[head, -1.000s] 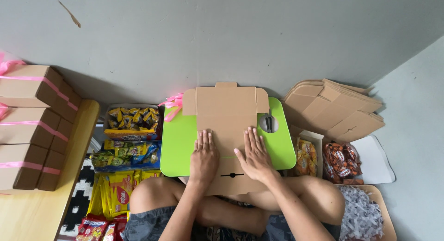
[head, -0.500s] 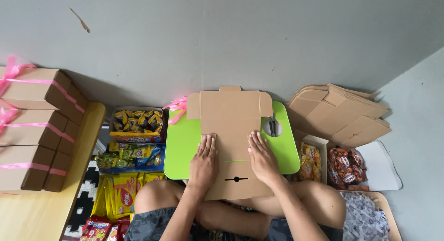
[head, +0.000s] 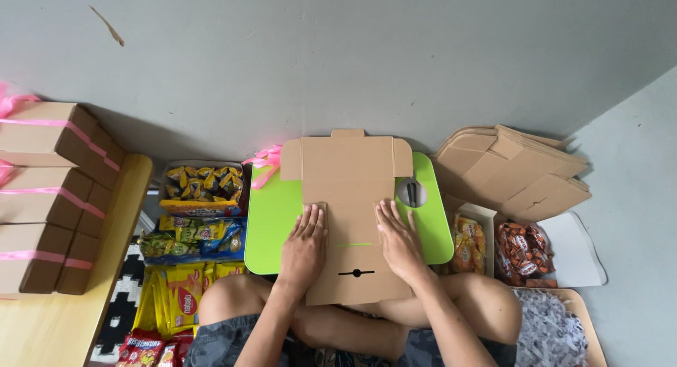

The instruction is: Assembling a cardboard gift box and filling it with shredded paper padding.

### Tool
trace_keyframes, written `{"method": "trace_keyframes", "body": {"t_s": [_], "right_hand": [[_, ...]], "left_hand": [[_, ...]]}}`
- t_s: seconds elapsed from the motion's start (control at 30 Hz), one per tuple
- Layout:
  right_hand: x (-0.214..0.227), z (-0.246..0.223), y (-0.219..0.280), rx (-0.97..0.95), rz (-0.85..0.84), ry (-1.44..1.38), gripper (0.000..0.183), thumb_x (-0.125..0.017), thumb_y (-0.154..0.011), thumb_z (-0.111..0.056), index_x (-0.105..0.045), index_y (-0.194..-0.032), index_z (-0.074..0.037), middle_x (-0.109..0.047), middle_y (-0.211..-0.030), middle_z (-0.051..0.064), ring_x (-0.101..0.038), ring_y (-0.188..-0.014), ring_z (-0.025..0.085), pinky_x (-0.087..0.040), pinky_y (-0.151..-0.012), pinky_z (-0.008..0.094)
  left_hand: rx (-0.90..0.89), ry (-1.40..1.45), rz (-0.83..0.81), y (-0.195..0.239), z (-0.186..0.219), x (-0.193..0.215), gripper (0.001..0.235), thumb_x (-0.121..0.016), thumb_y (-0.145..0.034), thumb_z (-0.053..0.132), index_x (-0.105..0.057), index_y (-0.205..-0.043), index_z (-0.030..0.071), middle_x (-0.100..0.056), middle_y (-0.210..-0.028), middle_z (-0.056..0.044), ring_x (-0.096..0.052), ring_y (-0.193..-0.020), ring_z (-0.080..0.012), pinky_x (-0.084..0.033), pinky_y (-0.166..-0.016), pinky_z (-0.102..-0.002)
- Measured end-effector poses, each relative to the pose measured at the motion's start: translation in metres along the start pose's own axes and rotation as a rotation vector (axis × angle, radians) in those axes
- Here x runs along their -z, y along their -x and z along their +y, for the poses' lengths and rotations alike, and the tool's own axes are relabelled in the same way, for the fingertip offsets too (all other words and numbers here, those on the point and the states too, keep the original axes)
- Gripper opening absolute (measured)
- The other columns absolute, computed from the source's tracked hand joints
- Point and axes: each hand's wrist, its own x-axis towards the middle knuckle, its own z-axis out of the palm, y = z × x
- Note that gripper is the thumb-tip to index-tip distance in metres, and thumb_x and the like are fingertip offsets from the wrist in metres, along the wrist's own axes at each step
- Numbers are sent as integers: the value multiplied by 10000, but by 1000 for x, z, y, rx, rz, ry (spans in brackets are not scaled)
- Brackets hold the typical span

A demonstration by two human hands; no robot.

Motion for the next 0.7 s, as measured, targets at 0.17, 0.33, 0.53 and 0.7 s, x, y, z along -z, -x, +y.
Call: {"method": "trace_keyframes", "body": {"t_s": [0.17, 0.33, 0.53, 0.7], "right_hand": [[-10, 21, -9, 10, -15, -249, 504, -368, -1087, -196, -357, -1575, -74, -266, -1670, 102, -177, -1563, 277, -76, -1242, 565], [-4, 12, -3, 11, 12, -94, 498, -358, -1077, -164, -361, -1565, -65, -265, -1664, 120, -204, -1557, 269, -59, -1234, 589], [3, 4, -3, -8, -46, -160, 508, -356, -1089, -201, -339, -1577, -64, -238, -1674, 114, -172, -1564, 268, -37, -1235, 590], [-7, 24, -12, 43, 10, -283, 503, -467, -1070, -248, -432, -1537, -64, -320, -1641, 134, -225, -1542, 313, -123, -1242, 560]], "left_hand": [[5, -19, -61, -5, 2, 6, 472, -439, -1053, 243, -541, -1460, 28, -531, -1516, -157, -475, -1433, -272, -360, -1192, -402], [19, -51, -100, -6, 10, 7, 481, -420, -1069, 248, -515, -1474, 6, -511, -1524, -186, -445, -1455, -285, -321, -1218, -414], [42, -59, -163, -5, 12, 5, 489, -422, -1053, 219, -500, -1483, -2, -492, -1541, -190, -433, -1464, -295, -331, -1214, -413], [50, -26, -26, -5, 6, -11, 439, -518, -1018, 217, -602, -1398, 13, -587, -1451, -192, -501, -1411, -320, -394, -1173, -426]]}}
